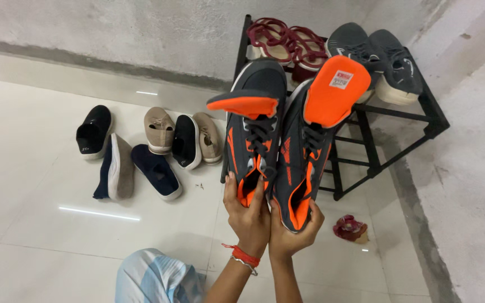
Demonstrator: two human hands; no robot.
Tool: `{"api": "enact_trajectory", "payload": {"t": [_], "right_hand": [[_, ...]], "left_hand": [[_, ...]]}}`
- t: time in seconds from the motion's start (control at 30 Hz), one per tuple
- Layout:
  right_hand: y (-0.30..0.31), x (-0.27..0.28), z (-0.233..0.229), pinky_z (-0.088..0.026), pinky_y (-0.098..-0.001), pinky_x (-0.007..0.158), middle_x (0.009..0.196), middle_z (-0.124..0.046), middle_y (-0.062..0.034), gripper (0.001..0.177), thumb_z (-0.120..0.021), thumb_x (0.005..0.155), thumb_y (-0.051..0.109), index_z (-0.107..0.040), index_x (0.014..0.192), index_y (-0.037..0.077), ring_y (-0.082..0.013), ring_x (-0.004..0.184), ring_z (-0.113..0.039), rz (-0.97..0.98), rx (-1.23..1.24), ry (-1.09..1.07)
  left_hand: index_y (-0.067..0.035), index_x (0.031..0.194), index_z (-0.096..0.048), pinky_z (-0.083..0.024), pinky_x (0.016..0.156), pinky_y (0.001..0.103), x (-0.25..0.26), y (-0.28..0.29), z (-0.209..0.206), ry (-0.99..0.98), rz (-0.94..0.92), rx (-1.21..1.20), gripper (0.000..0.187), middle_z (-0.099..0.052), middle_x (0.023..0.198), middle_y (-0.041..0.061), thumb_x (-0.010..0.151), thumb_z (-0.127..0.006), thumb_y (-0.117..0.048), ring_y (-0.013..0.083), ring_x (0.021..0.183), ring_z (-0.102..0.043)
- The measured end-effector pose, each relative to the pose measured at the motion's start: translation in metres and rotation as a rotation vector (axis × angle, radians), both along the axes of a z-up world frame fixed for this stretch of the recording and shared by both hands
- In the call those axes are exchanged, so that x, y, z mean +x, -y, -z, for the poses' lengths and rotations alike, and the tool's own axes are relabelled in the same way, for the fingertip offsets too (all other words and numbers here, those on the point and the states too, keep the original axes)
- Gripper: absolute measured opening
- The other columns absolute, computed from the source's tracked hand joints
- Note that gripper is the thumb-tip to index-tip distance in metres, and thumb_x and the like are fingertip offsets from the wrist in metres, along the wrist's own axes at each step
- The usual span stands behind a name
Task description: The person wipes a black metal shoe rack with a pink cloth, then places several pairs of shoes onto the rack shelves. The person handles sandals, sneakers, and slip-on shoes, arranging them neatly on the rack.
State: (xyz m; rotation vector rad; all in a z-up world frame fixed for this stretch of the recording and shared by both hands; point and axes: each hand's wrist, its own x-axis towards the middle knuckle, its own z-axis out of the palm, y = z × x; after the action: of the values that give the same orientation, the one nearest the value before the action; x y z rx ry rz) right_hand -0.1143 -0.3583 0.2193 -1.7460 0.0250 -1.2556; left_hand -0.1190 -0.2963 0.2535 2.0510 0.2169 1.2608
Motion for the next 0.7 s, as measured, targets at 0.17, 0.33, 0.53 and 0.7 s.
{"api": "enact_trajectory", "payload": {"t": [0.17,0.33,0.53,0.7], "right_hand": [[0.015,-0.014,0.023,-0.054,-0.0368,0.094,0.119,-0.059,-0.0124,0.076,-0.096,0.070,0.020,-0.054,0.130,-0.001,-0.0281,0.112,-0.065,0.077,-0.016,-0.092],[0.022,-0.027,0.034,-0.057,-0.0377,0.092,0.120,-0.063,-0.0140,0.073,-0.094,0.071,0.019,-0.058,0.131,-0.001,-0.0292,0.111,-0.067,0.105,-0.064,-0.161],[0.031,-0.016,0.033,-0.059,-0.0374,0.085,0.115,-0.069,-0.0113,0.070,-0.094,0.070,0.022,-0.064,0.129,0.002,-0.0275,0.106,-0.071,0.121,-0.132,-0.238],[0.029,0.017,0.019,-0.060,-0.0372,0.075,0.113,-0.071,-0.0098,0.069,-0.094,0.069,0.028,-0.067,0.127,0.006,-0.0273,0.099,-0.073,0.170,-0.170,-0.278]], "left_hand": [[-0.019,0.128,-0.072,-0.050,0.105,0.044,-0.010,0.015,0.033,-0.072,0.021,0.016,0.049,-0.043,0.152,0.029,0.082,-0.072,0.000,0.0471,0.141,-0.045],[-0.023,0.125,-0.074,-0.055,0.094,0.042,-0.019,0.016,0.054,-0.114,0.036,0.030,0.049,-0.052,0.146,0.021,0.080,-0.076,-0.005,0.0426,0.129,-0.055],[-0.024,0.124,-0.074,-0.059,0.077,0.039,-0.009,0.016,0.057,-0.214,0.051,-0.001,0.048,-0.056,0.142,0.017,0.079,-0.076,-0.006,0.0385,0.118,-0.060],[-0.021,0.121,-0.074,-0.059,0.076,0.041,0.027,0.010,0.041,-0.253,0.069,0.039,0.043,-0.056,0.140,0.018,0.081,-0.075,-0.009,0.0401,0.119,-0.059]]}}
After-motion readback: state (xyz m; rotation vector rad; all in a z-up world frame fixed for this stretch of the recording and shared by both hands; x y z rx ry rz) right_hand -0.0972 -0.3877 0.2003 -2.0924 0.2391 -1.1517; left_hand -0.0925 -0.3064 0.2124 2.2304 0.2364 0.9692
